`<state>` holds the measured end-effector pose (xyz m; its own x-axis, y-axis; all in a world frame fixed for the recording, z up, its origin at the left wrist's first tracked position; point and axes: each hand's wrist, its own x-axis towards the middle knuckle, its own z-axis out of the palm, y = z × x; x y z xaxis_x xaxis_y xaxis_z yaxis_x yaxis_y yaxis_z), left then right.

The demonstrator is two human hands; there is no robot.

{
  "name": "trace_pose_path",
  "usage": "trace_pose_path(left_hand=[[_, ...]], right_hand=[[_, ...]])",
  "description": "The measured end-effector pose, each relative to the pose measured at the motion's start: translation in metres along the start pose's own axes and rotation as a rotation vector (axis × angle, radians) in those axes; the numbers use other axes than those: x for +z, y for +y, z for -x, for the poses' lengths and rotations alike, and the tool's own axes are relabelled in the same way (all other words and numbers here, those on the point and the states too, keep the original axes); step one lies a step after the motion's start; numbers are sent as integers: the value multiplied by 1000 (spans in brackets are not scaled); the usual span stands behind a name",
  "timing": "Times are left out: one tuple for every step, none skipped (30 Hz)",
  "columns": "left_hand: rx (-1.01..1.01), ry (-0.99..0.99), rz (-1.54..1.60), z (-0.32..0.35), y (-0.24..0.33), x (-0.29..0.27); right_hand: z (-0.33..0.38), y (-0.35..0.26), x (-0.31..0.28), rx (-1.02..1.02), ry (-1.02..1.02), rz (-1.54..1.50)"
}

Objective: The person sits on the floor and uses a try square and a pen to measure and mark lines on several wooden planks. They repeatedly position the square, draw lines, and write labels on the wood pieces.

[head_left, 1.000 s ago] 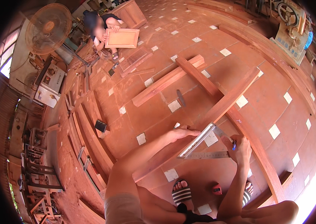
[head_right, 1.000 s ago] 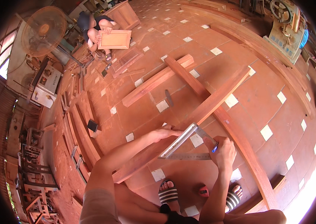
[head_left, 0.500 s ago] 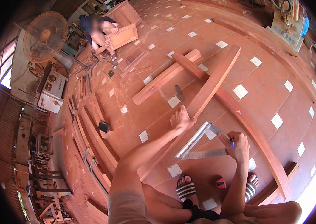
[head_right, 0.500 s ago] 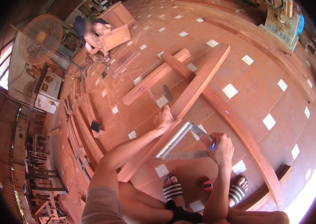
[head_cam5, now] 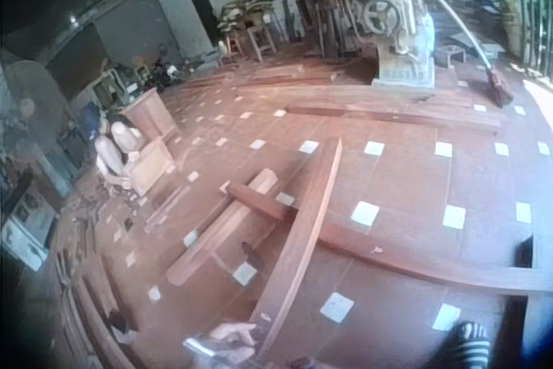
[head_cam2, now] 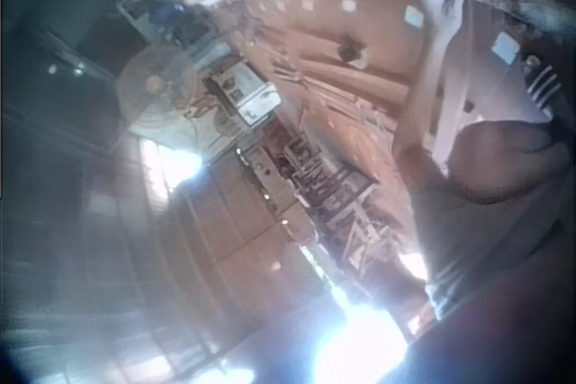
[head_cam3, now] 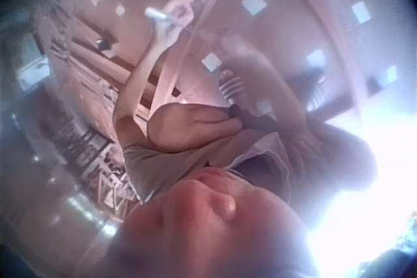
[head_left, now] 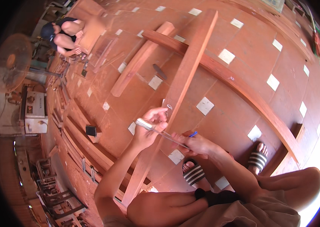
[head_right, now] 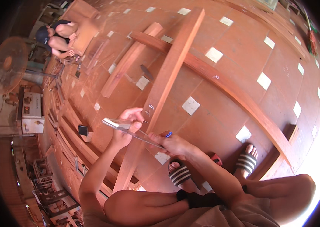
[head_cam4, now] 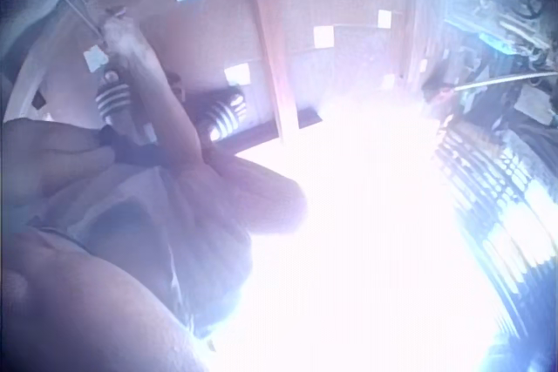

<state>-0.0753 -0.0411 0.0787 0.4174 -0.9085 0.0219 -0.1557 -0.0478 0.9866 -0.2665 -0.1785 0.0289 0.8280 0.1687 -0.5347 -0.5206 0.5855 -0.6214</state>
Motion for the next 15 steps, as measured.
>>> trace_pose_path(left_hand=[[-11, 95, -12, 14, -10, 0], [-21, 190, -26, 27, -22, 0], [-33, 287, -39, 34, -31, 2], [-45, 302, -26, 37, -37, 3], [-57, 319, -14, 39, -40, 3], [-67, 337, -7, 41, -41, 4], [-74, 388, -21, 41, -46, 5], [-135, 406, -80, 40, -48, 4], [-186, 421, -140, 35, -48, 2], [-237, 435, -198, 29, -49, 0], [-289, 445, -148, 22, -53, 0], [-310, 439, -166, 19, -57, -6], [-332, 433, -184, 17, -63, -11], [-354, 426, -200, 15, -69, -16], [-359, 389, -250, 13, -74, -21]], right_hand=[[-3, 5, 7, 58, -31, -67], [-3, 7, 14, 113, -62, -133], [-3, 13, 17, 169, -93, -198], [-6, 19, 15, 221, -110, -223], [-12, 24, 11, 272, -130, -246], [-15, 29, 11, 320, -154, -269], [-18, 37, 15, 278, -108, -286], [-22, 44, 23, 238, -61, -300], [-26, 47, 28, 191, -12, -308], [-33, 53, 29, 82, 115, -245], [-44, 63, 28, -24, 241, -179], [-50, 60, 32, -134, 355, -107], [-51, 57, 33, -165, 387, -106], [-49, 51, 33, -195, 420, -105], [-48, 44, 32, -224, 457, -104]])
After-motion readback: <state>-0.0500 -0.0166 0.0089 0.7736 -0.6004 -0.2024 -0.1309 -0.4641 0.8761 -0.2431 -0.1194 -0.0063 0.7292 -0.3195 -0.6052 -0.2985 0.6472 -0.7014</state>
